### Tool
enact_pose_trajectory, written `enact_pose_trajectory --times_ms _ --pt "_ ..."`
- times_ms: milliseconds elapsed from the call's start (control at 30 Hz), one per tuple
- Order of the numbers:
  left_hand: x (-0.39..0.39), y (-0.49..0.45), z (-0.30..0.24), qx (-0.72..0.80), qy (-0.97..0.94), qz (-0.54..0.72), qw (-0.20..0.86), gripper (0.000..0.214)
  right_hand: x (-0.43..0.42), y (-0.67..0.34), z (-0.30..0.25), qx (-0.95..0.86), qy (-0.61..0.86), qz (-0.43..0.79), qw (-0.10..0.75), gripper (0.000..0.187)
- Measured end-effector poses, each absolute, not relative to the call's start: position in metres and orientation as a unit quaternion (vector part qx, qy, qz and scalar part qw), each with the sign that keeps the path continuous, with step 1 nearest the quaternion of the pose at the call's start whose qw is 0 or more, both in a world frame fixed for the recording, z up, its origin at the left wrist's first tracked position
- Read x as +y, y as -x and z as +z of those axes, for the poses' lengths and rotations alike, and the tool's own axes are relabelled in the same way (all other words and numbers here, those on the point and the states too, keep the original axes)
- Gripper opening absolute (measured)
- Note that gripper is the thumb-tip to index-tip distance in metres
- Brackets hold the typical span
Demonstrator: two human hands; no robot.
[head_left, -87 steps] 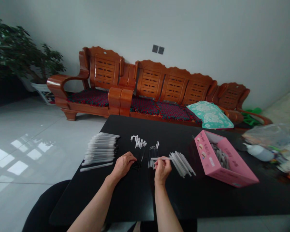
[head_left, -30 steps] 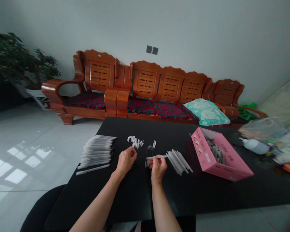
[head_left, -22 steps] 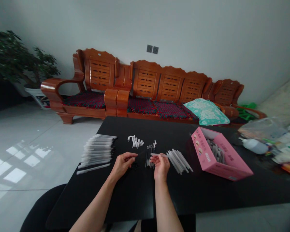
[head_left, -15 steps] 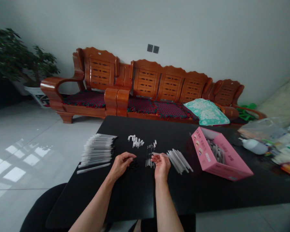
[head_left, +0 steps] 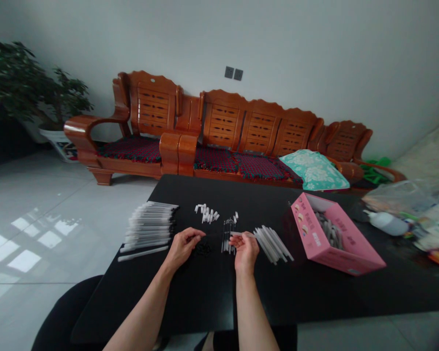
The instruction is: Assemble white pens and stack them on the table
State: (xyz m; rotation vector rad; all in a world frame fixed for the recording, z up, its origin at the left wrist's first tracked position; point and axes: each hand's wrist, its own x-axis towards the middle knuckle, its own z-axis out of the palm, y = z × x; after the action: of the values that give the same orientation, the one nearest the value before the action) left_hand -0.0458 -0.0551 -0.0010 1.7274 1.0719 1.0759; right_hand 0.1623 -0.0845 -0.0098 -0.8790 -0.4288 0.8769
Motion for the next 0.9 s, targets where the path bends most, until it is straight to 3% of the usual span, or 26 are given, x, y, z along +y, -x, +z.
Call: enact_pose_trajectory --times_ms 300,533,900 --pt "-0.055 0.044 -0.001 0.424 -0.700 0.427 0.384 0.028 -0.085 -0.159 -0.010 -0.208 0.412 0.416 0.784 0.023" --pt "-0.060 0.017 -0.004 0.446 -0.646 0.455 0.420 0.025 -0.086 -0.145 -0.009 -0.274 0.414 0.472 0.728 0.026" --pt "-0.085 -0.034 -0.010 0.381 -0.679 0.495 0.387 0.061 -0.087 -0.147 -0.006 -0.245 0.368 0.516 0.734 0.024"
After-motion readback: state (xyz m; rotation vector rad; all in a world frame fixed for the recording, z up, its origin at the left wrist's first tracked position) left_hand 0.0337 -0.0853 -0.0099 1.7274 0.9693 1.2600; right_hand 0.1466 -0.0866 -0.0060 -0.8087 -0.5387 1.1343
